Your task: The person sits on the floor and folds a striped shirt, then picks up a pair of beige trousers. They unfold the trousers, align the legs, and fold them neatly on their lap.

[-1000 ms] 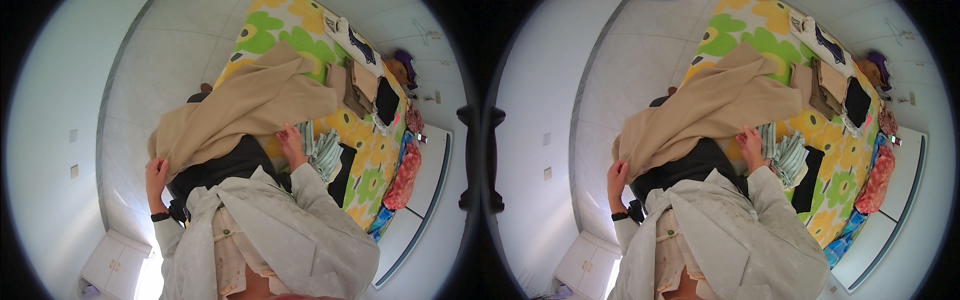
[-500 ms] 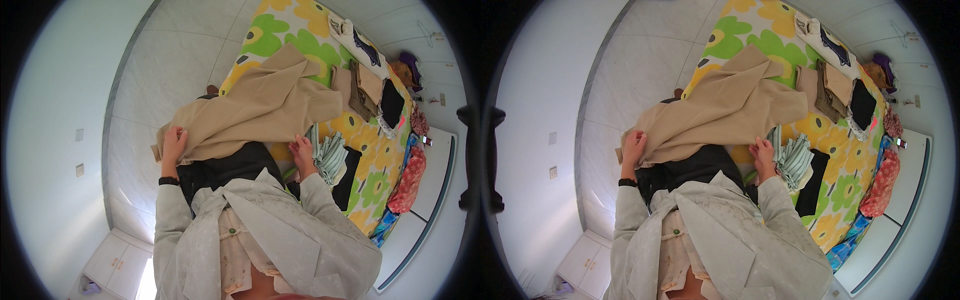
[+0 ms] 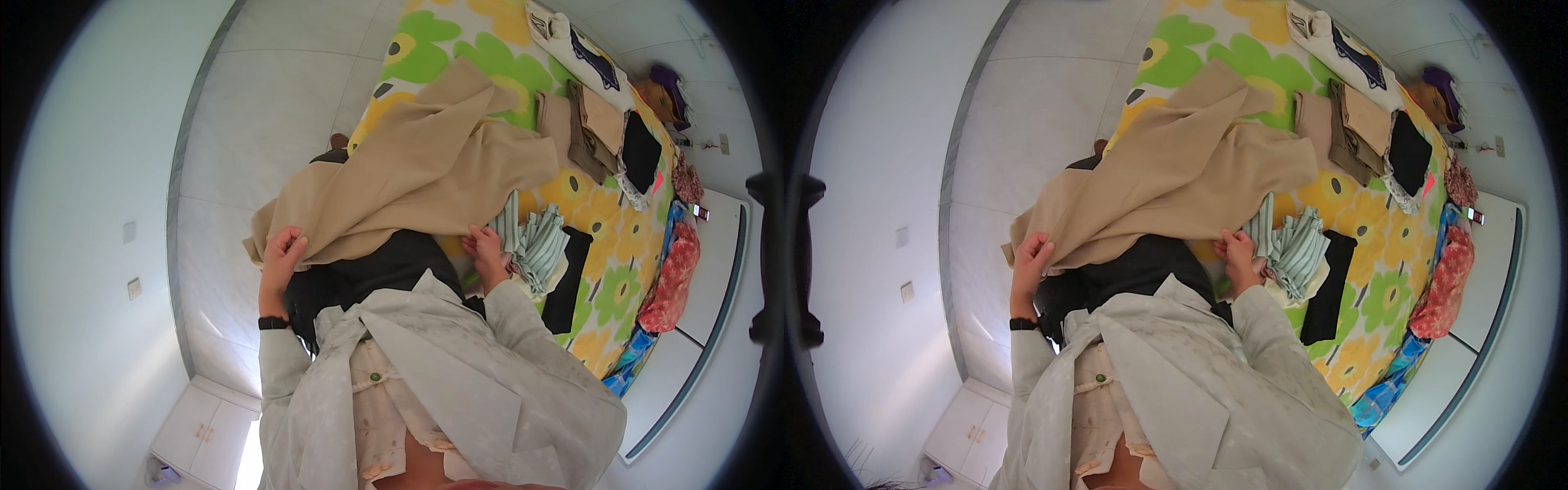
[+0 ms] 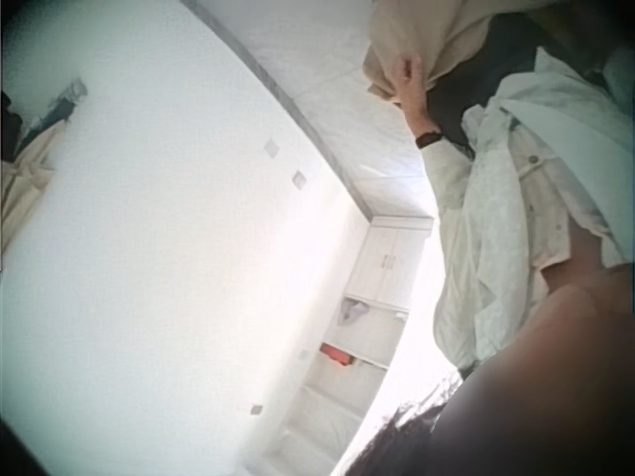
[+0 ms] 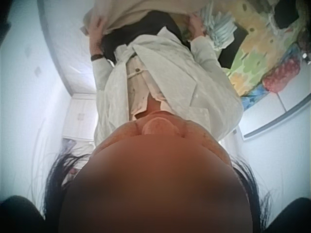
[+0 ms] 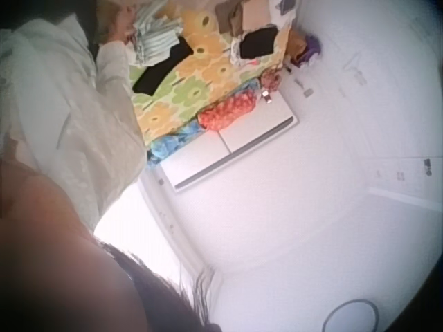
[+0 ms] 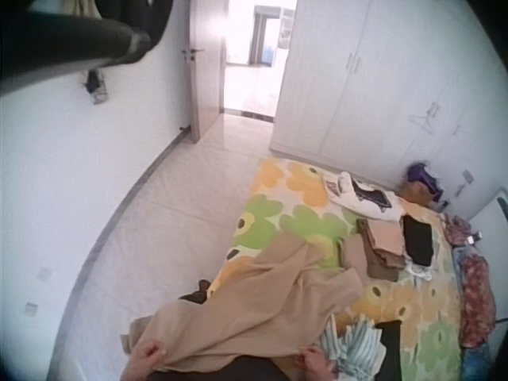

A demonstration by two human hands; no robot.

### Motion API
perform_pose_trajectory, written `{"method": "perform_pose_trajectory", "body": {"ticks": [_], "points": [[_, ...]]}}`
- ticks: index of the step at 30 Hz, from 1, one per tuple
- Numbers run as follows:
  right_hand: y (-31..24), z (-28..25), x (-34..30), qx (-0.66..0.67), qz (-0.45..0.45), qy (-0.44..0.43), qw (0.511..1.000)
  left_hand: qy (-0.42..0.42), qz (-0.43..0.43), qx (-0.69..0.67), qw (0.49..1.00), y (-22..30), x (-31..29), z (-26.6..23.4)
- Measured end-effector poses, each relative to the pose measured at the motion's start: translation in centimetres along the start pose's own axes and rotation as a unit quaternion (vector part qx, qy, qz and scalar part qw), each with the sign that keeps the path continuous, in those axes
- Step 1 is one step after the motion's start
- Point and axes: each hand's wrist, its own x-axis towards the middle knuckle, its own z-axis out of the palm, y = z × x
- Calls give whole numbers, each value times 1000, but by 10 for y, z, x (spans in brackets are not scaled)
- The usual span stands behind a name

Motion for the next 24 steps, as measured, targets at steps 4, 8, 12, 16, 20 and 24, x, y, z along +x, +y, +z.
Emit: {"method": "perform_pose_trajectory", "body": {"ticks": [4,8,12,16,20,24], "points": [[2,3,4,14,8,7,1000,-60,-16,26,998,10,-19,3],[2,5,5,23,15,14,1000,-160,-29,111,980,7,-14,4],[2,6,5,21,15,9,1000,-177,53,209,960,6,-1,14],[2,7,5,24,19,4,1000,-78,57,161,982,14,28,42],[0,7,5,19,20,12,1000,29,19,202,979,19,56,62],[-2,8,1,27,26,-4,999,70,27,268,960,13,70,70]]}}
